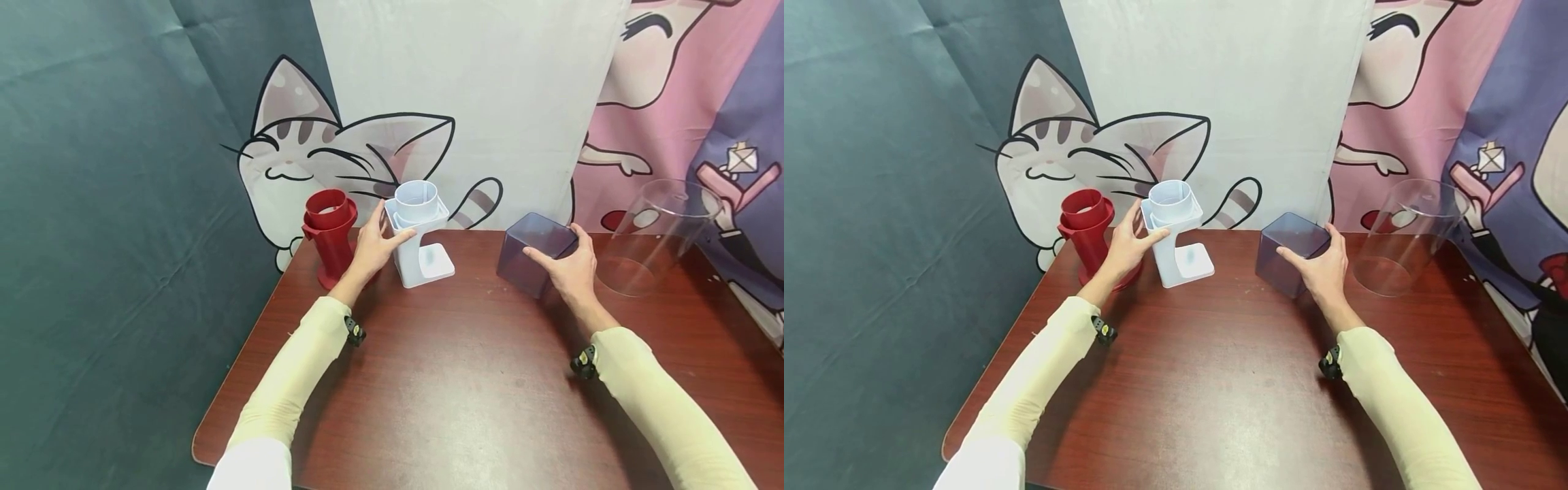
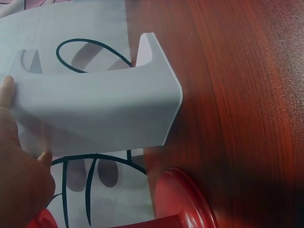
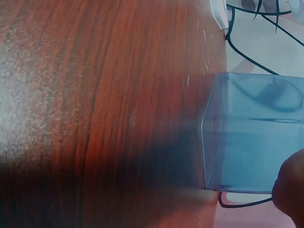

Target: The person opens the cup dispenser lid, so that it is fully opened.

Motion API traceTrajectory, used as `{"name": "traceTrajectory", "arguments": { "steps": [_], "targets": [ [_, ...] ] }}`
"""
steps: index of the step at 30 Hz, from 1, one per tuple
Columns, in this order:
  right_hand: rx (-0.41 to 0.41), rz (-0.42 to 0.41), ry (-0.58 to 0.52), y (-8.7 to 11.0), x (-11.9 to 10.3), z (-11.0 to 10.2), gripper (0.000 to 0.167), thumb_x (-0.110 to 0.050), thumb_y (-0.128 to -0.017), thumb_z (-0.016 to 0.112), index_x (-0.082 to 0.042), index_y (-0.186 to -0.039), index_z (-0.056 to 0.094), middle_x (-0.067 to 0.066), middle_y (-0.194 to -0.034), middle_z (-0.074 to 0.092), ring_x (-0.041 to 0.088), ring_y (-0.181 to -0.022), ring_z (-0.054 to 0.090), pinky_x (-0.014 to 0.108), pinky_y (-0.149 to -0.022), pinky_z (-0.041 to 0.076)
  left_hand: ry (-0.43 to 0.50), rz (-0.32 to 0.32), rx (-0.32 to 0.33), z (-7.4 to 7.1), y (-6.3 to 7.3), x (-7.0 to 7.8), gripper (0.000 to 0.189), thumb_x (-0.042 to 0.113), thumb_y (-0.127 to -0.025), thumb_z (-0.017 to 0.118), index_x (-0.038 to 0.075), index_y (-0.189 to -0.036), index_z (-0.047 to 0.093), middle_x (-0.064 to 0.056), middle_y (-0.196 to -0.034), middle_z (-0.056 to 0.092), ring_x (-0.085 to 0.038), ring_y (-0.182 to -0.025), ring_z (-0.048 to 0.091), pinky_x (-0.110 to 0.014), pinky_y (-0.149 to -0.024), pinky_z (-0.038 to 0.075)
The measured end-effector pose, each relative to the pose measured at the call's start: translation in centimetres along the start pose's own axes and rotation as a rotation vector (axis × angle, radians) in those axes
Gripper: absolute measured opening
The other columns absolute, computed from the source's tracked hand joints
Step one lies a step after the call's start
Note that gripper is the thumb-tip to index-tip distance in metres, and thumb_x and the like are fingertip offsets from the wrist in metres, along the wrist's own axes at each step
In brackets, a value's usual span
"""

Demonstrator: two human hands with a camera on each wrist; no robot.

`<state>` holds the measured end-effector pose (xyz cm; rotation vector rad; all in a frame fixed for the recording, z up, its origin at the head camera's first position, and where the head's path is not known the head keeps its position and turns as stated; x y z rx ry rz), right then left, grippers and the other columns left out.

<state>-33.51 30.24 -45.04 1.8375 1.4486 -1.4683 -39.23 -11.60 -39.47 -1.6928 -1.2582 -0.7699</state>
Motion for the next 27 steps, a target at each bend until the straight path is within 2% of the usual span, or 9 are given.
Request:
{"name": "traceTrajectory", "arguments": {
  "steps": [5,10,13,16,19,27],
  "targets": [
    [-0.038,-0.004,0.020,0.1,-0.1,0.2,0.118,-0.043,-0.076,0.096,-0.014,-0.168,0.029,0.012,-0.168,0.038,0.032,-0.152,0.038,0.050,-0.126,0.028,0.023,0.016,-0.004,0.0,0.0,0.0,0.102,0.037,-0.091,0.086,0.014,-0.170,0.024,-0.006,-0.172,0.033,-0.018,-0.157,0.032,-0.035,-0.120,0.038],
    [-0.079,0.008,0.032,0.1,-0.2,0.4,0.127,-0.046,-0.080,0.094,-0.013,-0.171,0.012,0.009,-0.175,0.018,0.028,-0.160,0.022,0.047,-0.129,0.021,0.030,0.033,-0.004,0.0,-0.1,0.0,0.099,0.035,-0.092,0.085,0.014,-0.169,0.026,-0.006,-0.171,0.036,-0.021,-0.156,0.034,-0.037,-0.120,0.039],
    [-0.090,0.007,0.024,0.1,-0.4,0.5,0.126,-0.045,-0.081,0.093,-0.011,-0.171,0.011,0.007,-0.175,0.013,0.025,-0.161,0.017,0.043,-0.130,0.018,0.023,0.033,-0.005,0.0,-0.1,0.1,0.099,0.035,-0.092,0.085,0.013,-0.169,0.027,-0.007,-0.170,0.036,-0.020,-0.156,0.035,-0.035,-0.118,0.040],
    [-0.088,0.006,0.007,0.3,-0.6,0.5,0.122,-0.042,-0.083,0.093,-0.008,-0.170,0.014,0.009,-0.174,0.018,0.024,-0.160,0.020,0.041,-0.129,0.019,0.020,0.032,-0.007,0.0,-0.1,0.2,0.099,0.034,-0.093,0.085,0.012,-0.169,0.027,-0.007,-0.170,0.036,-0.017,-0.155,0.036,-0.032,-0.117,0.041],
    [-0.075,0.005,-0.008,0.4,-0.8,0.5,0.117,-0.039,-0.083,0.093,-0.008,-0.169,0.019,0.012,-0.171,0.027,0.025,-0.157,0.030,0.039,-0.128,0.023,0.030,0.044,-0.007,0.1,-0.1,0.3,0.097,0.032,-0.093,0.085,0.011,-0.169,0.028,-0.006,-0.170,0.038,-0.016,-0.154,0.038,-0.031,-0.116,0.042],
    [-0.062,-0.014,-0.057,0.4,-1.4,0.5,0.104,-0.031,-0.081,0.096,-0.011,-0.165,0.038,0.013,-0.157,0.052,0.022,-0.142,0.053,0.034,-0.119,0.040,0.024,0.066,0.023,0.0,-0.2,0.4,0.088,0.029,-0.093,0.086,0.012,-0.165,0.038,-0.009,-0.163,0.048,-0.019,-0.148,0.048,-0.033,-0.112,0.047]
  ]
}}
Point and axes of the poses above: each hand's wrist, its own y-axis away from the middle knuckle, its own z-axis out of the palm, x = y × z, the point moved 8 cm from there along -y, towards the middle knuckle
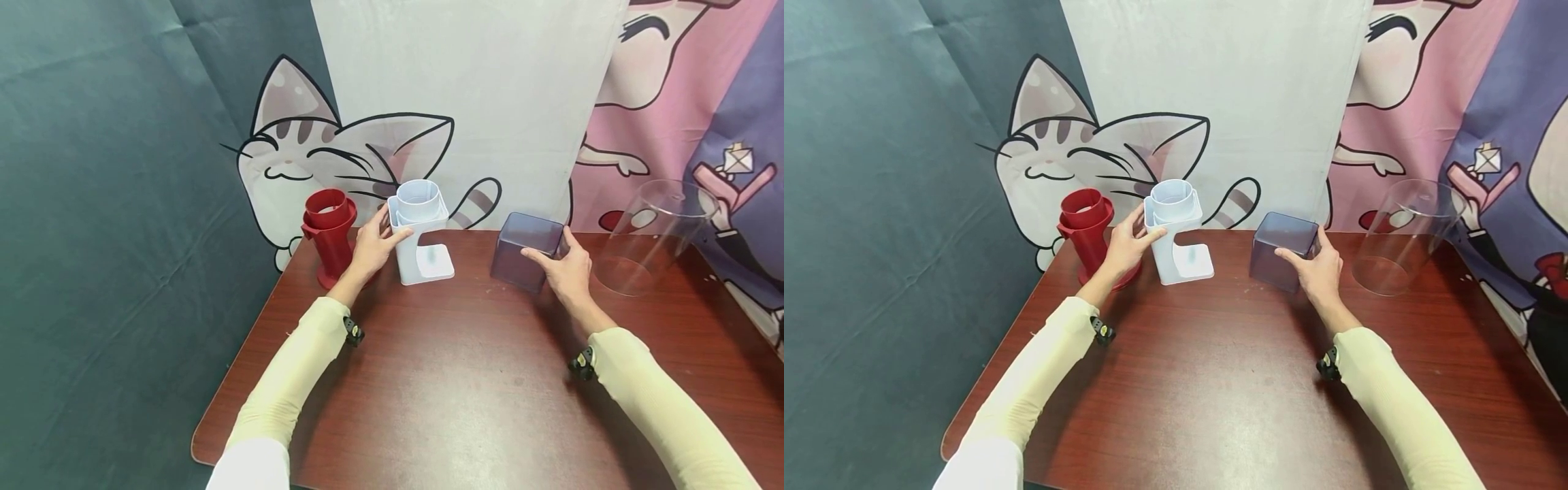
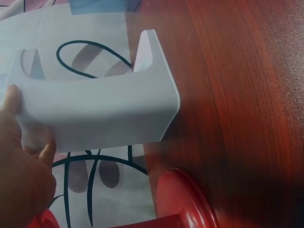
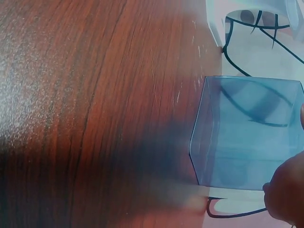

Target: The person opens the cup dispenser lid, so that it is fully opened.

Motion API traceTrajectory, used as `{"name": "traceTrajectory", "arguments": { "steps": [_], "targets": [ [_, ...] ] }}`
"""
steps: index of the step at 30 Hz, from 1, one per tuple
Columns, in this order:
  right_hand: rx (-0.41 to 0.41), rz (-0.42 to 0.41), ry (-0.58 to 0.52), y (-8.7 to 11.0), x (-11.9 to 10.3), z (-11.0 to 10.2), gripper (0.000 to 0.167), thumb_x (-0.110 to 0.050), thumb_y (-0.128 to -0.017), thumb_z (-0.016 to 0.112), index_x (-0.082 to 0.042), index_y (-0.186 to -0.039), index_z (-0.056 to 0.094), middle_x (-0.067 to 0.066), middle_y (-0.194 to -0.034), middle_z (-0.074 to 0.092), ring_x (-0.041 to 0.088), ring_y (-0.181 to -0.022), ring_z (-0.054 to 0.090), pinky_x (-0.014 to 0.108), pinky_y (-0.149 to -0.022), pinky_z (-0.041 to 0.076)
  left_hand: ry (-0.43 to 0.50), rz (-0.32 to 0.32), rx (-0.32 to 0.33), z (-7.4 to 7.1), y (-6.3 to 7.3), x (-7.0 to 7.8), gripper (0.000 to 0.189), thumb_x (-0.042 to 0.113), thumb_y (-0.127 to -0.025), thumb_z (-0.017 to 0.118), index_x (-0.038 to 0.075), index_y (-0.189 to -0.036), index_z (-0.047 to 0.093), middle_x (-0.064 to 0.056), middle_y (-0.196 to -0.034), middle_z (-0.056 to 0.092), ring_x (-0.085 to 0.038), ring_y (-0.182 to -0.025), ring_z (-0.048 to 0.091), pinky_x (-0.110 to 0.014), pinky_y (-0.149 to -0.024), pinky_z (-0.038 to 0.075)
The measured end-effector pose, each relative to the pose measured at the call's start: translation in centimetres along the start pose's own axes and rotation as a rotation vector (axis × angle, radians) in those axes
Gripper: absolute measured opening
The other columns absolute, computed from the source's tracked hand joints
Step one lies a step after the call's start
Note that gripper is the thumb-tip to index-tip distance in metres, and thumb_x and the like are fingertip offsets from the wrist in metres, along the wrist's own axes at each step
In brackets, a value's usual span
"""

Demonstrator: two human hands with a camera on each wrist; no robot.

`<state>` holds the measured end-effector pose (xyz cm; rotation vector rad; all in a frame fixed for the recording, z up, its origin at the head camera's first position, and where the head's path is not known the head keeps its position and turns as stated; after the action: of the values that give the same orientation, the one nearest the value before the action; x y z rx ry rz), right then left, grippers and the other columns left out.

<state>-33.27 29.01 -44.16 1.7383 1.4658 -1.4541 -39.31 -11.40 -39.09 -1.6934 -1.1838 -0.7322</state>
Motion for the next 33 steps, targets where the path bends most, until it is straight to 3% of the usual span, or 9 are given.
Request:
{"name": "traceTrajectory", "arguments": {
  "steps": [3,9,12,24,33],
  "targets": [
    [-0.006,-0.011,0.006,0.0,-0.2,-0.1,0.102,-0.031,-0.081,0.096,-0.012,-0.164,0.041,0.013,-0.155,0.055,0.023,-0.142,0.054,0.035,-0.119,0.041,-0.033,0.002,0.026,0.0,0.2,0.0,0.085,0.033,-0.093,0.085,0.014,-0.164,0.043,-0.009,-0.159,0.052,-0.020,-0.143,0.053,-0.034,-0.109,0.050],
    [-0.050,0.002,0.034,0.3,-0.1,-0.1,0.111,-0.031,-0.084,0.093,-0.004,-0.167,0.025,0.019,-0.163,0.040,0.027,-0.152,0.040,0.040,-0.125,0.030,-0.116,-0.014,0.058,0.3,0.9,0.0,0.080,0.043,-0.096,0.080,0.017,-0.163,0.045,-0.009,-0.154,0.058,-0.020,-0.139,0.058,-0.033,-0.109,0.050],
    [-0.066,0.015,-0.003,0.4,0.1,-0.1,0.109,-0.029,-0.087,0.091,-0.003,-0.167,0.024,0.018,-0.165,0.036,0.026,-0.154,0.036,0.039,-0.126,0.029,-0.125,-0.024,0.063,0.5,1.1,0.0,0.079,0.044,-0.097,0.078,0.016,-0.163,0.044,-0.009,-0.154,0.058,-0.021,-0.140,0.058,-0.033,-0.110,0.049],
    [-0.059,0.031,-0.031,1.7,-0.2,-1.1,0.095,-0.034,-0.090,0.087,-0.005,-0.164,0.036,0.019,-0.163,0.045,0.036,-0.149,0.045,0.049,-0.123,0.035,-0.084,-0.025,0.094,-0.2,2.1,0.2,0.065,0.032,-0.098,0.080,0.011,-0.153,0.054,-0.013,-0.147,0.064,-0.022,-0.131,0.065,-0.036,-0.106,0.054],
    [-0.082,0.002,-0.068,2.9,-1.2,-1.7,0.088,-0.030,-0.090,0.087,-0.003,-0.161,0.041,0.019,-0.160,0.049,0.037,-0.146,0.049,0.047,-0.121,0.039,-0.074,-0.002,0.087,-0.8,3.3,0.5,0.062,0.030,-0.097,0.082,0.012,-0.150,0.057,-0.006,-0.147,0.064,-0.019,-0.132,0.064,-0.034,-0.107,0.053]
  ]
}}
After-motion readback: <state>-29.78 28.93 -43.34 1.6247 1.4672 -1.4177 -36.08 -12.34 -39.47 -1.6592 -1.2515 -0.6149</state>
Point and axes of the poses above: each hand's wrist, its own y-axis away from the middle knuckle, its own z-axis out of the palm, x = y × z, the point moved 8 cm from there along -y, towards the middle knuckle
